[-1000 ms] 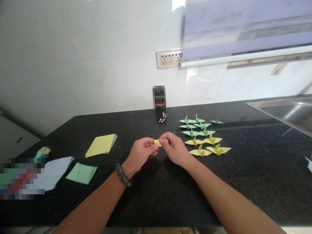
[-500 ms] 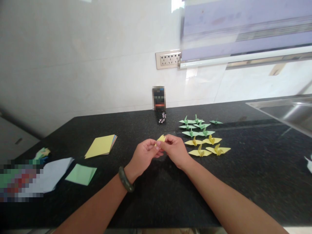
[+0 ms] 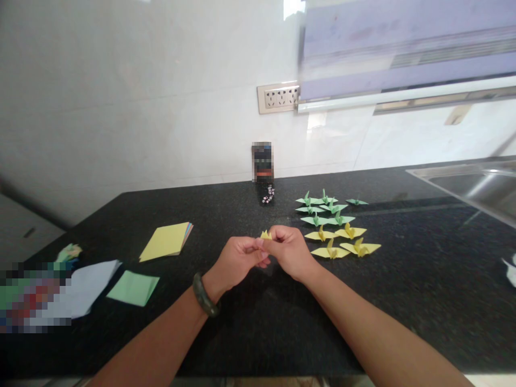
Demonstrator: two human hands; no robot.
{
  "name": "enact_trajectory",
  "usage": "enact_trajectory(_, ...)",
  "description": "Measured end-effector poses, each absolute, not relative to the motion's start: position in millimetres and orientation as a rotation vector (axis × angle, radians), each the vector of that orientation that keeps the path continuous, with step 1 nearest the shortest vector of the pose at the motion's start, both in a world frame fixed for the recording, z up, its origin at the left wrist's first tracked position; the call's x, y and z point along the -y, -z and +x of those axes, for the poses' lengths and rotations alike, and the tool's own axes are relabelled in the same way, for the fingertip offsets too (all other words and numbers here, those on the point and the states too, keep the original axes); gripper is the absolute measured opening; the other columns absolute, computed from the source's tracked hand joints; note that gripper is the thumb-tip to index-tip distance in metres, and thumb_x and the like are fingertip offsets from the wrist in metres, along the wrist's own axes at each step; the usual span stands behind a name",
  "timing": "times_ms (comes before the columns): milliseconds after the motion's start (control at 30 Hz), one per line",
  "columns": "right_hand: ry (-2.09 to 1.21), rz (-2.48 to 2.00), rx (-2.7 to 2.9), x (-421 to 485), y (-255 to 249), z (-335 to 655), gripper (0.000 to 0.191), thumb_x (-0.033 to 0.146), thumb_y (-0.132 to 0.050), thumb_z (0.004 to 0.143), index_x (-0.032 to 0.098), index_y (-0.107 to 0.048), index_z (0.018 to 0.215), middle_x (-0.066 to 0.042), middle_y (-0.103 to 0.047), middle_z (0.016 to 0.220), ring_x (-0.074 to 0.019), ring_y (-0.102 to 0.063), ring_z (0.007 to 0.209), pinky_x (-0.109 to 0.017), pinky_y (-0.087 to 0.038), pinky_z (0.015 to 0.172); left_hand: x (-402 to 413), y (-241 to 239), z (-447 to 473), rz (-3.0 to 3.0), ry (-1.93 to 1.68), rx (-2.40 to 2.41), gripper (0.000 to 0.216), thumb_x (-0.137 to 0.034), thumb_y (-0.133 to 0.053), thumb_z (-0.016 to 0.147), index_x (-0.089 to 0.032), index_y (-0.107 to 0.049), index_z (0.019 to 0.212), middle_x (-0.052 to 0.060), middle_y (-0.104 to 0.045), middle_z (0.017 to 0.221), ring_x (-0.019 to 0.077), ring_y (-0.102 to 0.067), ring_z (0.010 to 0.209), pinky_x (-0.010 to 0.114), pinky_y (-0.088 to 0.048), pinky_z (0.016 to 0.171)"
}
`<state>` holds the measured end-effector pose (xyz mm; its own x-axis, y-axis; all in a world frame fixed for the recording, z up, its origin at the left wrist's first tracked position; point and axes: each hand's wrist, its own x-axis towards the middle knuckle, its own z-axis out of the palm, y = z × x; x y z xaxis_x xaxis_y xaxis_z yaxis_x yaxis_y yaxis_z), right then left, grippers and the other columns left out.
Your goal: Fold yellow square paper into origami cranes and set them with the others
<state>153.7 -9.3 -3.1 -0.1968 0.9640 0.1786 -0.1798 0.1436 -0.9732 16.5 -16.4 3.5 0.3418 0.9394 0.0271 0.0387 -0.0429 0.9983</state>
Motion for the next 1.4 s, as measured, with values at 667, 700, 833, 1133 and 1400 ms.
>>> enact_trajectory(667, -1.315, -0.899, 1.274, 2, 0, 160, 0.04, 0.042, -0.069, 0.066, 0.016, -0.046, 0.047, 0.006, -0.039, 0.043, -0.0055, -0.03, 0.04, -0.021, -0.023, 0.04, 17, -7, 15, 1.504, -0.901, -1.025, 0.021, -0.029, -0.062, 0.069, -0.013, -0.061, 0.055, 0.002, -0.061, 0.052, 0.0103, -0.054, 0.047, 0.021, -0.044, 0.049)
enact_trajectory(700, -1.323, -0.909, 1.26, 2, 1, 160, 0.044, 0.045, -0.065, 0.07, 0.017, -0.043, 0.045, 0.007, -0.035, 0.04, -0.0053, -0.027, 0.038, -0.021, -0.022, 0.039, 17, -7, 15, 1.528, -0.891, -1.027, 0.021, -0.029, -0.062, 0.069, -0.014, -0.061, 0.055, 0.002, -0.06, 0.051, 0.0102, -0.054, 0.047, 0.021, -0.043, 0.049)
enact_trajectory(833, -1.297, -0.902, 1.258, -1, 3, 160, 0.047, 0.053, -0.049, 0.08, 0.017, -0.046, 0.049, 0.004, -0.039, 0.042, -0.0065, -0.031, 0.038, -0.022, -0.024, 0.039, 18, -10, 14, 1.586, -0.942, -1.063, 0.024, -0.03, -0.059, 0.071, -0.014, -0.058, 0.052, 0.0, -0.057, 0.048, 0.0088, -0.05, 0.045, 0.019, -0.04, 0.045)
enact_trajectory(1133, -1.081, -0.883, 1.389, 3, 0, 157, 0.023, 0.034, -0.07, 0.067, 0.019, -0.055, 0.076, 0.004, -0.052, 0.059, -0.0087, -0.045, 0.051, -0.023, -0.037, 0.049, 10, -4, 12, 1.444, -1.079, -1.156, 0.022, -0.032, -0.061, 0.071, -0.015, -0.056, 0.058, 0.001, -0.059, 0.053, 0.0112, -0.056, 0.05, 0.023, -0.045, 0.052)
enact_trajectory(1400, -1.084, -0.904, 1.4, -2, 8, 157, 0.021, 0.029, -0.071, 0.066, 0.018, -0.056, 0.074, 0.003, -0.054, 0.062, -0.0097, -0.049, 0.055, -0.024, -0.039, 0.052, 9, 3, 10, 1.658, -1.04, -1.201, 0.025, -0.034, -0.057, 0.075, -0.014, -0.059, 0.06, 0.005, -0.064, 0.059, 0.0144, -0.06, 0.055, 0.024, -0.045, 0.053)
